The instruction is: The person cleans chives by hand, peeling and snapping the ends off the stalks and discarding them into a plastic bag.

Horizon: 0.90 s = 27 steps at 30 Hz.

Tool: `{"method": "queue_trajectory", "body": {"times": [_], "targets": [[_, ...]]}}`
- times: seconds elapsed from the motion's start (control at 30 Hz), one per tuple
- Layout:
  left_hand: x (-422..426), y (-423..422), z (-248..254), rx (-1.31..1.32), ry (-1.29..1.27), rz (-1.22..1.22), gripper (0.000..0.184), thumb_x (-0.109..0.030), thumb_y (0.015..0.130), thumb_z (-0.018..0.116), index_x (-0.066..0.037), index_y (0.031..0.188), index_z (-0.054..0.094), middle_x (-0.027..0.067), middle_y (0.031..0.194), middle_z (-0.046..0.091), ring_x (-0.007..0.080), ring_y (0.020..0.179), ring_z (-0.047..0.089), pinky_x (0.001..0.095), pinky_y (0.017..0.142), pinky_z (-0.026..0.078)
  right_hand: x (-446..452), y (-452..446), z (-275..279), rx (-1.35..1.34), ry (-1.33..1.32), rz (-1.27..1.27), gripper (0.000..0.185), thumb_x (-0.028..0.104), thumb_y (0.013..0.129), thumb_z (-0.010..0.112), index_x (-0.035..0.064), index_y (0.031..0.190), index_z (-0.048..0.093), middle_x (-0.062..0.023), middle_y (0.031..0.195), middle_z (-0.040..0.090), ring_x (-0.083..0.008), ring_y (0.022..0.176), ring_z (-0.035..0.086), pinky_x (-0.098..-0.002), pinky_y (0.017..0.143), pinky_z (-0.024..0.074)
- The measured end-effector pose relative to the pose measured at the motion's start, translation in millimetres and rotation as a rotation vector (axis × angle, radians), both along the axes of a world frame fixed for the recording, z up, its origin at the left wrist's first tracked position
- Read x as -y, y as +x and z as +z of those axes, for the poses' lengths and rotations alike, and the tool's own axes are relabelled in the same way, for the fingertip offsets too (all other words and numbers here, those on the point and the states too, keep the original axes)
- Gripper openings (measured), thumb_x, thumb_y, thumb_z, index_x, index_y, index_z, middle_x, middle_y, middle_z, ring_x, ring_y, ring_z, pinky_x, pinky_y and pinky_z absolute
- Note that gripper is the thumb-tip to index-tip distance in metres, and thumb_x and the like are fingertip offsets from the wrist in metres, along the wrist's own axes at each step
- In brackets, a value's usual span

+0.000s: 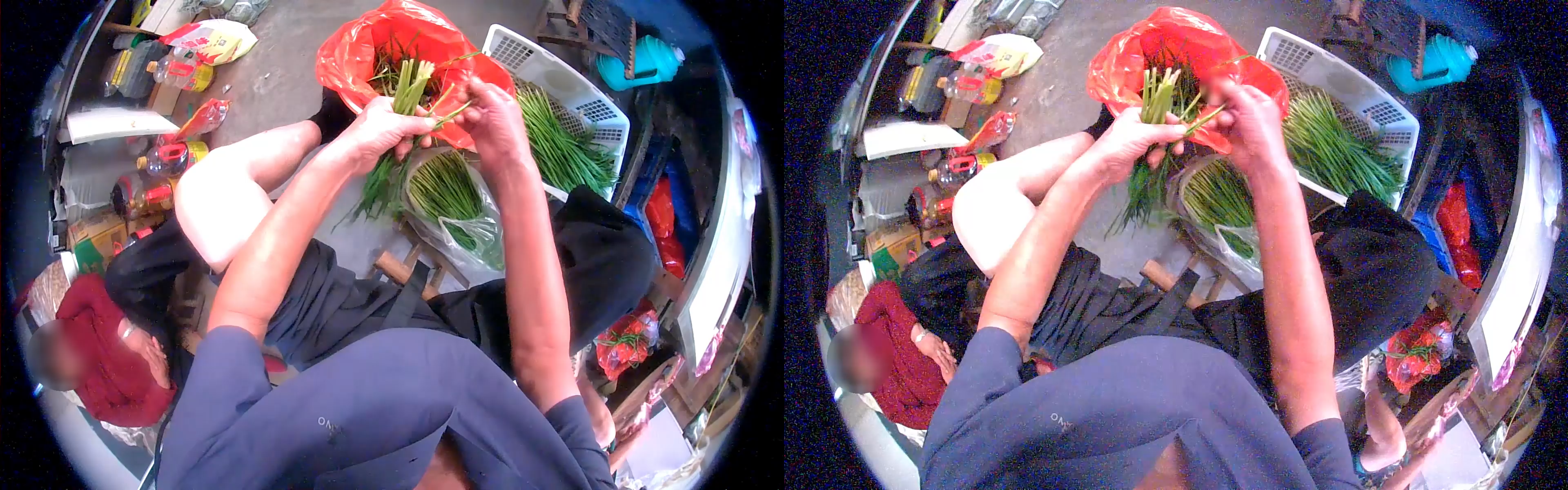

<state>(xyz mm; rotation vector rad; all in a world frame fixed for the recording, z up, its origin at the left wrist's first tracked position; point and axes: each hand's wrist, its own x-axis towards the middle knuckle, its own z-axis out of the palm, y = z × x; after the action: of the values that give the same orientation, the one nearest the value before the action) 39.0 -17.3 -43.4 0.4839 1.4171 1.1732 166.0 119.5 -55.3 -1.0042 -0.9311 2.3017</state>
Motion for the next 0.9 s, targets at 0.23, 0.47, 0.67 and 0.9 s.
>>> {"method": "queue_trajectory", "body": {"times": [0.23, 0.47, 0.67, 0.9], "targets": [[0.8, -1.4, 1.4, 0.247, -0.026, 0.05, 0.023, -0.02, 0.082, 0.068, -0.005, 0.096, 0.057, 0.0046, 0.074, 0.063, 0.0072, 0.048, 0.046, 0.0216, 0.046, 0.038, -14.4, 5.4, -17.9, 0.096, 0.135, -0.126, 0.017, 0.013, 0.09, 0.058, -0.0013, 0.1, 0.061, -0.0075, 0.091, 0.064, -0.0079, 0.058, 0.052, -0.0229, 0.055, 0.0473], [1.3, -4.5, -0.2, 0.363, -0.022, 0.092, 0.021, -0.02, 0.084, 0.066, -0.007, 0.097, 0.056, 0.0031, 0.076, 0.063, 0.0065, 0.049, 0.045, 0.0216, 0.049, 0.038, -9.5, 4.9, -15.9, 0.185, 0.178, -0.064, 0.026, 0.028, 0.089, 0.064, 0.0037, 0.083, 0.059, -0.0026, 0.066, 0.059, -0.0078, 0.048, 0.05, -0.0242, 0.05, 0.0475], [1.0, -2.0, 0.9, 0.345, -0.026, 0.093, 0.019, -0.02, 0.085, 0.065, -0.008, 0.096, 0.056, 0.0031, 0.077, 0.063, 0.0064, 0.049, 0.045, 0.0221, 0.049, 0.038, -0.3, -1.9, -11.3, 0.045, 0.17, 0.056, 0.029, 0.033, 0.086, 0.066, 0.0056, 0.08, 0.059, -0.0012, 0.064, 0.057, -0.0067, 0.048, 0.048, -0.0216, 0.048, 0.0448], [-1.6, -0.6, -4.7, 0.16, 0.016, 0.081, 0.016, -0.019, 0.084, 0.065, -0.005, 0.091, 0.061, 0.0043, 0.076, 0.064, 0.0079, 0.048, 0.048, 0.0218, 0.046, 0.037, 8.8, -1.9, -1.9, 0.143, 0.344, 0.145, 0.032, 0.033, 0.083, 0.071, 0.0073, 0.069, 0.057, -0.0012, 0.06, 0.057, -0.0081, 0.047, 0.052, -0.0215, 0.043, 0.0401]]}}
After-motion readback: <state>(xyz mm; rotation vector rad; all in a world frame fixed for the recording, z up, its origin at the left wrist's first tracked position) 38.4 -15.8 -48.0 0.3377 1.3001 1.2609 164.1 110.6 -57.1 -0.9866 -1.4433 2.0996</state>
